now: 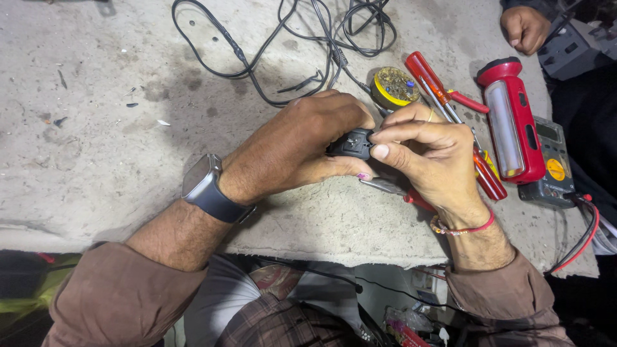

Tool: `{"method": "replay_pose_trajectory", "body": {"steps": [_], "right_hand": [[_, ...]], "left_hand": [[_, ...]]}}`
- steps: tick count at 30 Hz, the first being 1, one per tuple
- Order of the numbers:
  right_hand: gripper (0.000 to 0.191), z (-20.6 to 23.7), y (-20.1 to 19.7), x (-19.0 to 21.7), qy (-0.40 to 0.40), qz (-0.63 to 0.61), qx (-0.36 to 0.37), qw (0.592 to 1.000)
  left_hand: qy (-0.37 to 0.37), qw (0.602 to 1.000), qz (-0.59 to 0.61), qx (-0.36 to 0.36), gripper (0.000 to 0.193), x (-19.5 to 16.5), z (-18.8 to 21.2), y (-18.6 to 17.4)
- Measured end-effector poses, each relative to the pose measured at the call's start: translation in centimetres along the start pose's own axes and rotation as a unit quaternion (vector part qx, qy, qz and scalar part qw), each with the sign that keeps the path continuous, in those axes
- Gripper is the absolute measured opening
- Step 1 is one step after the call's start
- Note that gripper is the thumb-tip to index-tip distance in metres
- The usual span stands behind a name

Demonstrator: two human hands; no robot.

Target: The person disassembles a small electronic device, removes a circuit board, and uses a soldering iron to work on the board. They then reassemble the device by inserting batteries and closing the casing, securing it with a screwdriver.

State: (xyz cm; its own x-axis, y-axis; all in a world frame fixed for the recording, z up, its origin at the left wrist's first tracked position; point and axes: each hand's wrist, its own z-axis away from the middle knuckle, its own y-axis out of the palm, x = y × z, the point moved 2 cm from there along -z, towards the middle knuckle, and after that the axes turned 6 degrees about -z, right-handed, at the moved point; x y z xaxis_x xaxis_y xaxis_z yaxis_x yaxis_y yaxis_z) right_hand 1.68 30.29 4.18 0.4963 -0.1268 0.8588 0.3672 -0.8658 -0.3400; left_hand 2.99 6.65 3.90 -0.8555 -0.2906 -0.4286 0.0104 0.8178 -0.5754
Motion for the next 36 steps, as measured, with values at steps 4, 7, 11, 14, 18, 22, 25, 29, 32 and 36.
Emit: {"method": "replay_pose_trajectory", "body": {"steps": [4, 7, 11, 14, 18, 22, 25, 29, 32, 36], "right_hand": [[0.020, 0.0, -0.1, -0.3, 0.030, -0.030, 0.002, 0.999], [0.020, 0.0, -0.2, -0.3, 0.041, -0.029, -0.001, 0.999], [0.019, 0.0, -0.1, -0.1, 0.046, -0.028, -0.007, 0.999], [0.019, 0.0, -0.1, -0.1, 0.046, -0.042, -0.013, 0.998], [0.018, 0.1, -0.2, -0.2, 0.058, -0.066, -0.015, 0.996], [0.018, 0.2, -0.3, -0.2, 0.051, -0.063, -0.009, 0.997], [0.017, 0.2, -0.4, 0.0, 0.034, -0.042, -0.002, 0.999], [0.017, 0.1, -0.3, 0.2, -0.016, 0.011, 0.006, 1.000], [0.016, -0.1, -0.2, 0.5, -0.052, 0.051, 0.006, 0.997], [0.016, -0.4, -0.2, 1.5, -0.104, 0.123, 0.042, 0.986]], "left_hand": [[0.016, 1.000, 0.005, -0.007, 0.054, 0.0, 0.1, 0.0], [0.009, 1.000, 0.005, -0.005, 0.055, 0.0, 0.0, 0.1], [0.004, 1.000, 0.009, -0.002, 0.053, -0.1, 0.0, -0.2], [0.004, 1.000, 0.017, -0.006, 0.053, -0.2, 0.0, -0.2], [-0.005, 1.000, 0.014, 0.000, 0.051, -0.2, -0.1, -0.1], [0.001, 1.000, 0.020, -0.003, 0.050, -0.2, -0.1, -0.1], [0.000, 1.000, 0.025, -0.007, 0.050, -0.2, 0.0, -0.1], [-0.001, 1.000, 0.022, -0.010, 0.051, -0.1, 0.1, -0.1], [0.006, 1.000, 0.023, -0.009, 0.050, 0.0, 0.2, -0.1], [0.009, 1.000, 0.016, -0.009, 0.050, 0.0, 0.2, 0.1]]}}
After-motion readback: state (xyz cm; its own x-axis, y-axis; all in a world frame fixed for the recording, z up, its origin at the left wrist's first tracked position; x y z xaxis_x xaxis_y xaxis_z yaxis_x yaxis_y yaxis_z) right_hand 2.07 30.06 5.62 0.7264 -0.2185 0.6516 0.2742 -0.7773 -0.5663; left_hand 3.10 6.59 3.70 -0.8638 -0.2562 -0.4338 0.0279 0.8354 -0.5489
